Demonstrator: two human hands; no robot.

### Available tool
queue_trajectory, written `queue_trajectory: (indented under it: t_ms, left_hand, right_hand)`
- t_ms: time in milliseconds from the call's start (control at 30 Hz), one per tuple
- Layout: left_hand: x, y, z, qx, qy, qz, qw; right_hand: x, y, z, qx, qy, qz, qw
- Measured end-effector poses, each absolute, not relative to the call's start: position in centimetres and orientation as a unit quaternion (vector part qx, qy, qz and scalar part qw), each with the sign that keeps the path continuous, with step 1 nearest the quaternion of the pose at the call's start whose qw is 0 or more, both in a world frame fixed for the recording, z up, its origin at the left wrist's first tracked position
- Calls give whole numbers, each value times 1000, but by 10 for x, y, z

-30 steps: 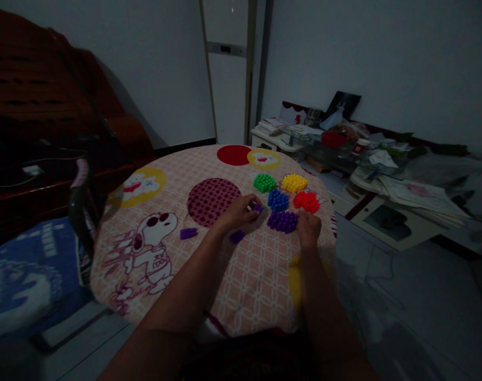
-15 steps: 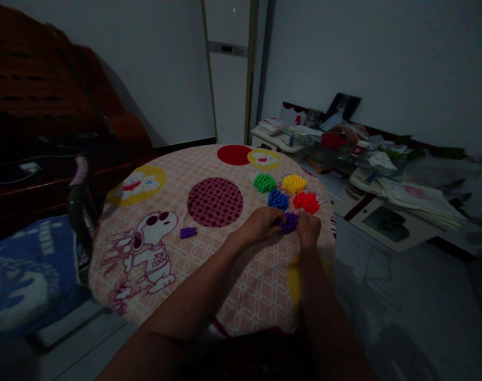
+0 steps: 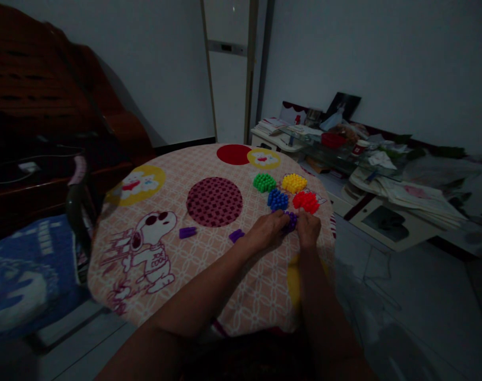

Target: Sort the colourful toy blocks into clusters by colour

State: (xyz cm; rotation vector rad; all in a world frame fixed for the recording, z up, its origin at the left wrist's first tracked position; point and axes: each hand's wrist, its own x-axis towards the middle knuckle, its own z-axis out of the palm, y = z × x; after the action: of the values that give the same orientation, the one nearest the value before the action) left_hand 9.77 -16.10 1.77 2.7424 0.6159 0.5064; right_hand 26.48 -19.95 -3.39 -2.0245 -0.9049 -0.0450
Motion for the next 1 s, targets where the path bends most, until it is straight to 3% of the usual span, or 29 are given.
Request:
queue_trajectory:
  t_ms: [167, 367, 500, 633, 867, 1000]
  left_hand:
    - [66, -133, 37, 938, 283, 148, 139]
    - [8, -99, 54, 895, 404, -55, 181]
    - [10, -99, 46, 891, 386, -86, 225]
    - [20, -100, 41, 903, 344, -62, 250]
    - [35, -105, 40, 893, 288, 137, 317]
    - [53, -114, 31, 898, 263, 188, 300]
  right_hand:
    - [267, -199, -38, -816, -371, -9, 444]
    - [268, -198, -40, -812, -373, -6, 449]
    - [267, -198, -38, -813, -367, -4, 452]
    - [266, -199, -36, -813, -367, -5, 451]
    - [265, -199, -35, -819, -362, 6, 444]
    - [267, -198, -37, -818, -368, -1, 443]
